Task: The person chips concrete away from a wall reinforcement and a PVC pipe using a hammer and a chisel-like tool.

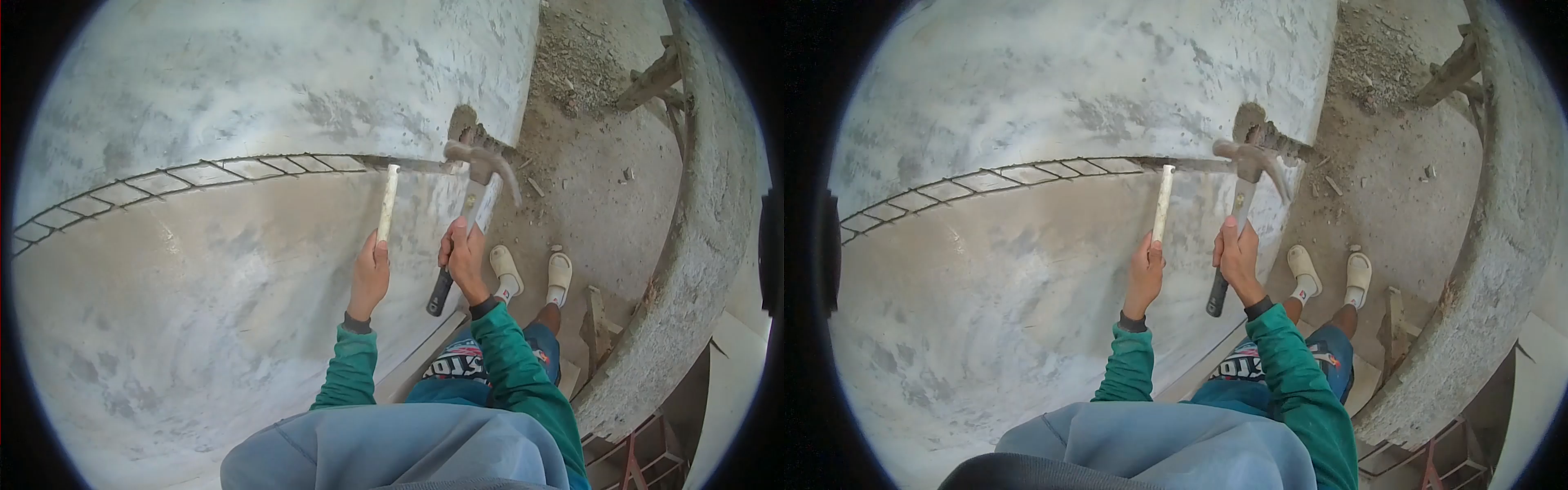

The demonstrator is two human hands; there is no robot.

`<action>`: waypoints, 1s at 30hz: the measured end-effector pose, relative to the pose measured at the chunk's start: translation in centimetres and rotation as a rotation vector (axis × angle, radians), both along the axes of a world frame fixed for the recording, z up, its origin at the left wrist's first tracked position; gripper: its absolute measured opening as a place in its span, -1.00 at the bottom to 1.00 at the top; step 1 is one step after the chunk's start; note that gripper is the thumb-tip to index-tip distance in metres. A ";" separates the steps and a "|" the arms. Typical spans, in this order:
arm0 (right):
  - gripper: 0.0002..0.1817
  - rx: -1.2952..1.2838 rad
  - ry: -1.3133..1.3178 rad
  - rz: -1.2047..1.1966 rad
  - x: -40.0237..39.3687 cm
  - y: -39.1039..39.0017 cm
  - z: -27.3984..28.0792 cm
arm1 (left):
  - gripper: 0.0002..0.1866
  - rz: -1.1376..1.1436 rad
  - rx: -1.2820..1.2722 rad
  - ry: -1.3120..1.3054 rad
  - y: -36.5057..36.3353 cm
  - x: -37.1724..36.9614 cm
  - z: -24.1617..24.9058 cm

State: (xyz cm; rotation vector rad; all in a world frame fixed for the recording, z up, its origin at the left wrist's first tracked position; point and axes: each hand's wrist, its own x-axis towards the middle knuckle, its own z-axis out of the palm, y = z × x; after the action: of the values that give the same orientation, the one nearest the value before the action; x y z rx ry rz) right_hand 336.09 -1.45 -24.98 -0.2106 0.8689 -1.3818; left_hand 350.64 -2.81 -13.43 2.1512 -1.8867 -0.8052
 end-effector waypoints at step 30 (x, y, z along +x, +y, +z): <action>-0.44 0.187 0.102 0.008 1.8 2.9 -8.2 | -0.58 -0.195 0.015 -0.074 -3.5 2.3 -11.6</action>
State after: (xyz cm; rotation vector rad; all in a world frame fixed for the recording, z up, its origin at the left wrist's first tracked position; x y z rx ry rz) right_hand 337.88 1.43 -33.19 -0.1410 1.0751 -1.2824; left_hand 352.99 -6.29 -25.05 2.0553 -2.1606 -0.7860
